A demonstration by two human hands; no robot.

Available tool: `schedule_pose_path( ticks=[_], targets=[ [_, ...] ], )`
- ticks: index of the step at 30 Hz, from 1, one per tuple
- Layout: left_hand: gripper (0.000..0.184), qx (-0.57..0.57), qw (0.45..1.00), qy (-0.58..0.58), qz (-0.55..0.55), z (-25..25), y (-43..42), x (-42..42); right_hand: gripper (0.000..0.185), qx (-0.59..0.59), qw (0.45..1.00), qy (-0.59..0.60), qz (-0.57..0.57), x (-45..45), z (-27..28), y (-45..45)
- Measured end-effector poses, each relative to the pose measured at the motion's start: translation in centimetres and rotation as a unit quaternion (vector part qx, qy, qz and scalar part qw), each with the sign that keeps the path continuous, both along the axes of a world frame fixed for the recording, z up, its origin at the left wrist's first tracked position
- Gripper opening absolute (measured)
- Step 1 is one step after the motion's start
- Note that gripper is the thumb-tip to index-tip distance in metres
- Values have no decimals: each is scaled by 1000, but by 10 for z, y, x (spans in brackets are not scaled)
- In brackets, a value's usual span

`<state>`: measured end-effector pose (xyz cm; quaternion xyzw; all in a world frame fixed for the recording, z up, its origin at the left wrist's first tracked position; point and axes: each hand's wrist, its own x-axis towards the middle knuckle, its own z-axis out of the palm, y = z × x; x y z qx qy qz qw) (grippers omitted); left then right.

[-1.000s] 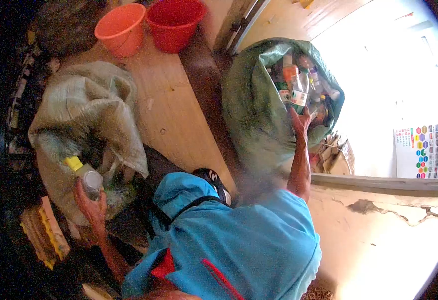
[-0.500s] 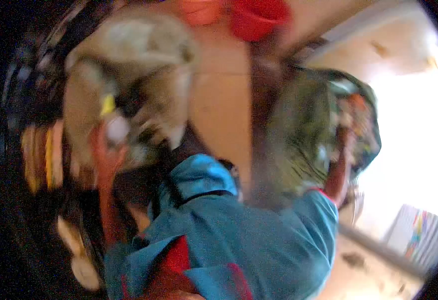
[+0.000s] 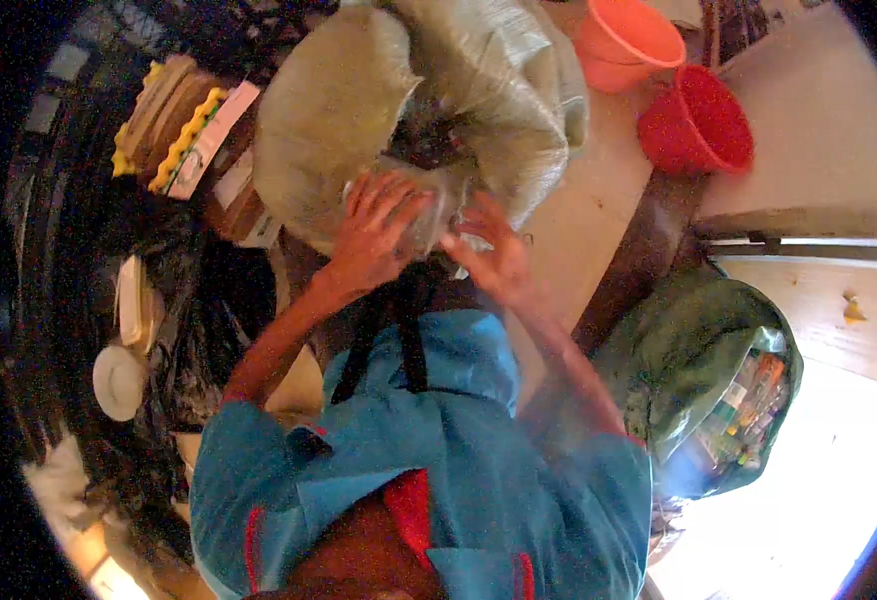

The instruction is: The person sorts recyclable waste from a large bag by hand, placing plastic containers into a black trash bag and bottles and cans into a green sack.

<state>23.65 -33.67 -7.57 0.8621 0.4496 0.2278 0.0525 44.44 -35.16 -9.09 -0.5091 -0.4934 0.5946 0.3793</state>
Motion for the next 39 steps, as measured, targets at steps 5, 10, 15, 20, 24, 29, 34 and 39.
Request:
schedule_pose_path(
  ticks=[5, 10, 15, 20, 24, 29, 34, 39],
  targets=[
    [81, -18, 999, -4, 43, -21, -3, -1, 67, -106, 985, 132, 30, -45, -9, 38],
    [94, -26, 999, -5, 32, 8, -11, -12, 57, -133, 980, 142, 45, -36, -29, 41],
    [90, -62, 965, -184, 178, 32, -32, -49, 56, -94, 982, 159, -27, -37, -47, 33],
    [79, -329, 694, -573, 287, 11, -79, -103, 54, -115, 970, 98, 190, -92, 23, 27],
    [64, -296, 604, -673, 308, 8, -129, -119, 53, -118, 928, 66, 348, -143, 7, 21],
    [63, -157, 593, -712, 341, 20, -224, -150, 56, -67, 844, 128, 516, -204, 35, -15],
    [65, -18, 505, -736, 450, -1, -405, -161, 54, -98, 735, 105, 663, -249, 41, -32],
    [54, 108, 289, -747, 589, -81, -547, -167, 44, -91, 788, 29, 608, -238, 34, -7]
  ],
)
